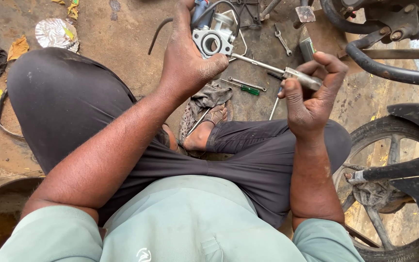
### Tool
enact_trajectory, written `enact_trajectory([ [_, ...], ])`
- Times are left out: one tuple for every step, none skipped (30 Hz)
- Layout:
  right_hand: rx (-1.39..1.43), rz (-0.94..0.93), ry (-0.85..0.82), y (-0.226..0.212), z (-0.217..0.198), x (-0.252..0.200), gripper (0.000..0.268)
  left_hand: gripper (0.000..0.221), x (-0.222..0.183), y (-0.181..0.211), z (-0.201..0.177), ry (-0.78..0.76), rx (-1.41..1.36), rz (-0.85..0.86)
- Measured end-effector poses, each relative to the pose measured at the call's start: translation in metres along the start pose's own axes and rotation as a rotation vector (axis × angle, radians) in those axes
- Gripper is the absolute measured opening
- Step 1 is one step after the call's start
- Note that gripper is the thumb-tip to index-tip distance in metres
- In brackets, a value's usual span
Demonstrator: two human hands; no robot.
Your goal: Cleaning and repairing a motorcycle carburetor using tools.
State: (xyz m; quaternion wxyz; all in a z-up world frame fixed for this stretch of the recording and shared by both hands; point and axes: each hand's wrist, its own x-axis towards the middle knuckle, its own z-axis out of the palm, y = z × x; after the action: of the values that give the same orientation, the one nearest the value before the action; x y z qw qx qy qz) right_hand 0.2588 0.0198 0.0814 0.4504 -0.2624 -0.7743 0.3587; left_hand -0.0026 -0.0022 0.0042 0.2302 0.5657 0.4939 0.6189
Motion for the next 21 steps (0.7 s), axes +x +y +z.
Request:
enact_trajectory([
  [0.001,0.0,-0.001,0.005,0.0,-0.002,0.042,0.084,0.0,-0.002,0.0,0.001,0.001,-0.001],
  [0.017,0.041,-0.004,0.01,0.0,-0.005,0.038,0.085,0.0,-0.003,-0.001,-0.01,-0.03,-0.03],
  [0.034,0.081,-0.007,0.015,0.0,-0.008,0.035,0.086,-0.001,-0.005,-0.001,-0.022,-0.061,-0.059],
  [0.033,0.082,-0.006,0.027,-0.006,-0.015,0.035,0.086,0.0,-0.002,-0.001,-0.023,-0.062,-0.059],
  [0.071,0.239,0.061,0.039,-0.012,-0.022,0.025,0.088,0.001,0.001,-0.002,-0.034,-0.073,-0.109],
  [0.11,0.397,0.124,0.051,-0.018,-0.029,0.023,0.089,0.001,0.003,-0.002,-0.045,-0.083,-0.161],
  [0.111,0.399,0.124,0.047,-0.018,-0.025,0.023,0.089,0.0,0.001,-0.001,-0.045,-0.083,-0.163],
  [0.102,0.243,0.085,0.042,-0.017,-0.021,0.023,0.09,-0.002,-0.001,0.0,-0.026,-0.039,-0.062],
  [0.093,0.086,0.046,0.038,-0.016,-0.017,0.028,0.091,-0.004,-0.004,0.001,-0.009,0.004,0.039],
  [0.093,0.087,0.046,0.022,-0.009,-0.009,0.028,0.091,-0.004,-0.003,0.001,-0.009,0.005,0.039],
  [0.066,0.045,0.028,0.007,-0.002,-0.002,0.036,0.091,-0.004,-0.001,0.001,-0.012,0.055,0.034],
  [0.037,0.005,0.009,-0.009,0.004,0.005,0.044,0.091,-0.005,0.0,0.002,-0.016,0.105,0.028],
  [0.037,0.007,0.011,0.008,-0.003,-0.005,0.044,0.091,-0.005,0.002,0.002,-0.019,0.104,0.027],
  [0.098,0.139,0.051,0.026,-0.01,-0.013,0.035,0.09,-0.004,0.004,0.001,-0.02,0.084,0.021],
  [0.158,0.271,0.089,0.044,-0.017,-0.022,0.029,0.089,-0.003,0.005,0.0,-0.021,0.064,0.015],
  [0.158,0.274,0.089,0.045,-0.018,-0.024,0.029,0.089,-0.004,-0.001,0.001,-0.022,0.063,0.012],
  [0.134,0.285,0.077,0.045,-0.02,-0.025,0.025,0.093,-0.005,-0.006,0.002,-0.004,0.127,0.06],
  [0.111,0.291,0.066,0.046,-0.021,-0.025,0.022,0.096,-0.005,-0.012,0.002,0.014,0.193,0.111],
  [0.112,0.291,0.065,0.033,-0.016,-0.018,0.022,0.096,-0.005,-0.011,0.001,0.015,0.195,0.111],
  [0.079,0.152,0.021,0.019,-0.011,-0.011,0.029,0.095,-0.004,-0.009,0.0,0.006,0.152,0.089],
  [0.045,0.014,-0.026,0.006,-0.006,-0.004,0.039,0.094,-0.004,-0.008,-0.001,-0.003,0.109,0.067],
])
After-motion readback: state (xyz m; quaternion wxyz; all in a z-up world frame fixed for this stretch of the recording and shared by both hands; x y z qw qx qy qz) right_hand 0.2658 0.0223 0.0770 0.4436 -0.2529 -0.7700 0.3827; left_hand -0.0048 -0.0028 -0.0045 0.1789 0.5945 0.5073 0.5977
